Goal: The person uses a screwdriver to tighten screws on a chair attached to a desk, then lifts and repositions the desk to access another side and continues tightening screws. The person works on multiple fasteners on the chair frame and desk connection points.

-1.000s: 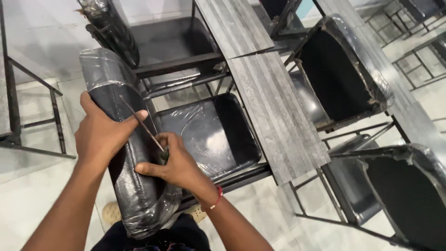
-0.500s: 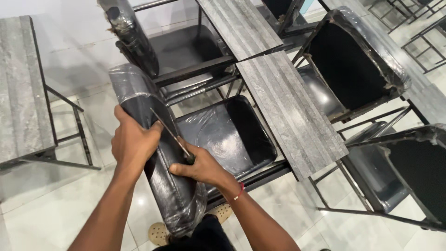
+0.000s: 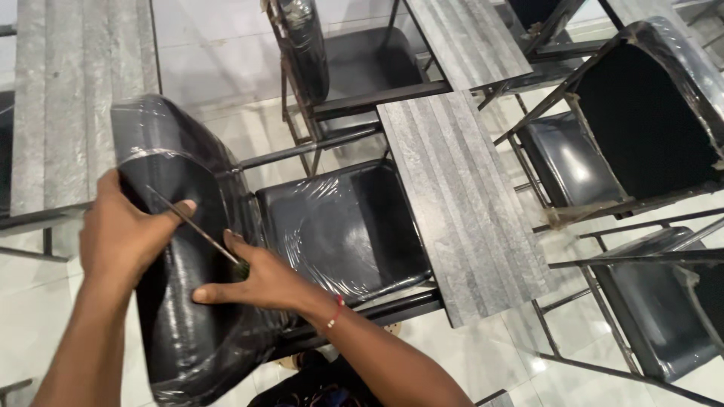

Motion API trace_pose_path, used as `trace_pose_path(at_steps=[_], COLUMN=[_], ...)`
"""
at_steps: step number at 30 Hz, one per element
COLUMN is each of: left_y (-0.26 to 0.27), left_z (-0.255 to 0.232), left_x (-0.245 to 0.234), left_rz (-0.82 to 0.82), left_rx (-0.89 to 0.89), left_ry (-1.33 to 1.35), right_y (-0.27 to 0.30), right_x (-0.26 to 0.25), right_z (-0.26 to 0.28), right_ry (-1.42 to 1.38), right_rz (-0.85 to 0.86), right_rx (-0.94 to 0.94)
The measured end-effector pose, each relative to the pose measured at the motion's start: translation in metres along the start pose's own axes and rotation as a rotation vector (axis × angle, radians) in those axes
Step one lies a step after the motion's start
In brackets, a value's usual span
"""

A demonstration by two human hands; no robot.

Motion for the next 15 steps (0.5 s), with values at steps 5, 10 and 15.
trace_pose_path(at_steps=[5, 10, 15], left_y=[-0.012, -0.024, -0.032], left_z=[0.023, 0.004, 0.006], left_x=[-0.008, 0.008, 0.025], left_rz=[0.069, -0.022, -0.092], left_rx=[-0.091, 0.022, -0.026], left_ry=[-0.103, -0.288, -0.394], right_y=[-0.018, -0.023, -0.002], right_x=[0.017, -0.024, -0.124], right_z=[-0.001, 0.009, -0.001], right_ry=[0.034, 0.339, 0.498], right_rz=[0.066, -0.088, -0.201], right_rx=[-0.002, -0.172, -0.049])
Point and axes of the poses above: each hand's wrist, its own y-axis away from the middle knuckle, its own x-axis out of the palm, z = x × y, the point moved 9 cm from there along -y, towards the middle knuckle, and after that the axes turned 3 degrees about -y, right-handed, at the moved point
